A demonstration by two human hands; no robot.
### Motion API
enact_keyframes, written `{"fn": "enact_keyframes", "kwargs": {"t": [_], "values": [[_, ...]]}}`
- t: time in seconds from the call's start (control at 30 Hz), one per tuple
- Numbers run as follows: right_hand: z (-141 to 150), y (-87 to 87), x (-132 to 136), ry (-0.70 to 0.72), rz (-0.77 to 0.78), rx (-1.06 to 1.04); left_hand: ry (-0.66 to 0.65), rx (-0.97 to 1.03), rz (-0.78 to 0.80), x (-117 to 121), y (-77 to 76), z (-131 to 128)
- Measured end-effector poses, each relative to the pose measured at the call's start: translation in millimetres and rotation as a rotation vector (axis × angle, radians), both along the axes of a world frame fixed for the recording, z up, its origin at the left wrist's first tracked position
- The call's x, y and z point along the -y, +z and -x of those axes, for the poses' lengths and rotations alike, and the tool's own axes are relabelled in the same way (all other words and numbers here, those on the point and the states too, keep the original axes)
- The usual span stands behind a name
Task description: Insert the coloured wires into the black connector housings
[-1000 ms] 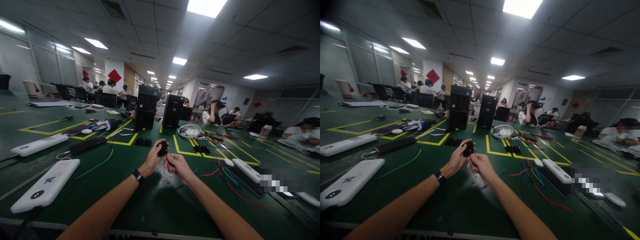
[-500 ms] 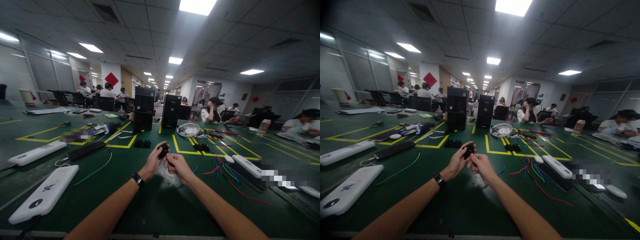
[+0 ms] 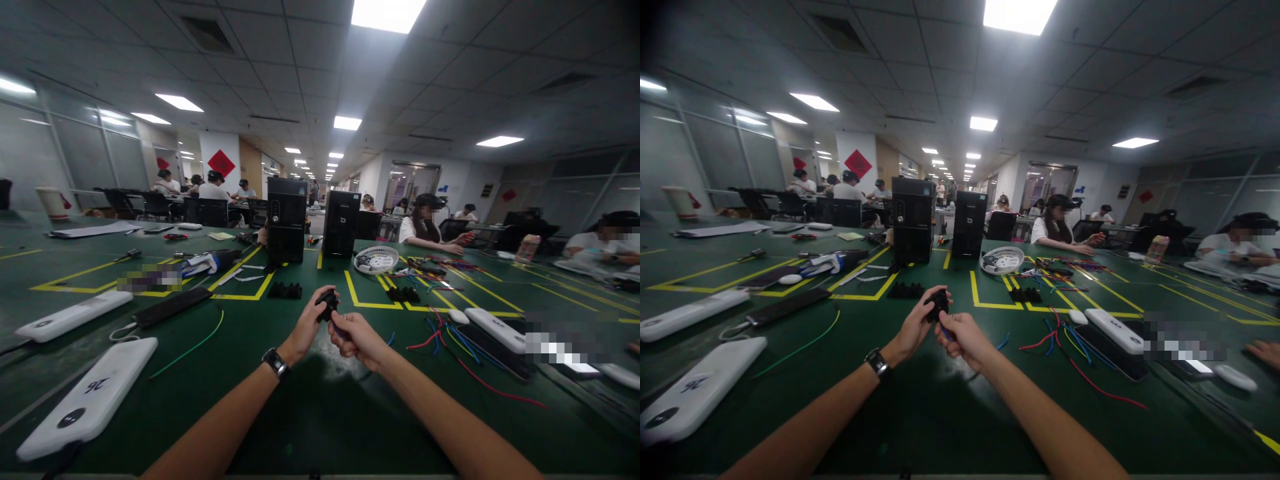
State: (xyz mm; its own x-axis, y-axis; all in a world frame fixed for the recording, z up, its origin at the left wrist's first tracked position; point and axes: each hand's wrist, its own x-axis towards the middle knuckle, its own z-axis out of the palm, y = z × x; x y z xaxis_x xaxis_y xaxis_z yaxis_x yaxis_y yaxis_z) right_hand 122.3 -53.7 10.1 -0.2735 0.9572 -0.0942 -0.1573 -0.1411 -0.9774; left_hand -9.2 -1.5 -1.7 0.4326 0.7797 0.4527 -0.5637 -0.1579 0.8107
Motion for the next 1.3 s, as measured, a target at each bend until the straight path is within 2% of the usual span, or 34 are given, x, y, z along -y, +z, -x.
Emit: {"fn": "enact_keyframes", "kwargs": {"t": [0.27, 0.47, 0.63, 0.73, 0.9, 1.17, 1.3], "values": [[-0.3, 0.1, 1.1, 0.102, 0.063, -0.032, 0.19, -0.149, -0.188, 8.5, 4.9, 7.8], [-1.1, -5.1, -1.3, 0.123, 0.03, 0.003, 0.207, -0.121, -0.142, 14.8, 4.6, 2.5], [-3.1, 5.4, 3.4, 0.143, 0.044, 0.01, 0.282, -0.215, -0.246, 14.7, 6.0, 4.0], [-2.6, 9.8, 5.2, 0.14, 0.048, 0.012, 0.278, -0.2, -0.245, 14.4, 5.2, 4.1], [-3.1, 2.0, 1.2, 0.128, 0.085, 0.049, 0.306, -0.219, -0.223, 16.6, 2.5, 2.4], [-9.9, -2.8, -2.4, 0.184, 0.09, 0.032, 0.358, -0.344, -0.348, 14.1, -0.2, 5.5], [-3.3, -8.3, -7.0, 0.129, 0.036, 0.031, 0.374, -0.349, -0.29, 8.5, -1.2, 3.2]]}}
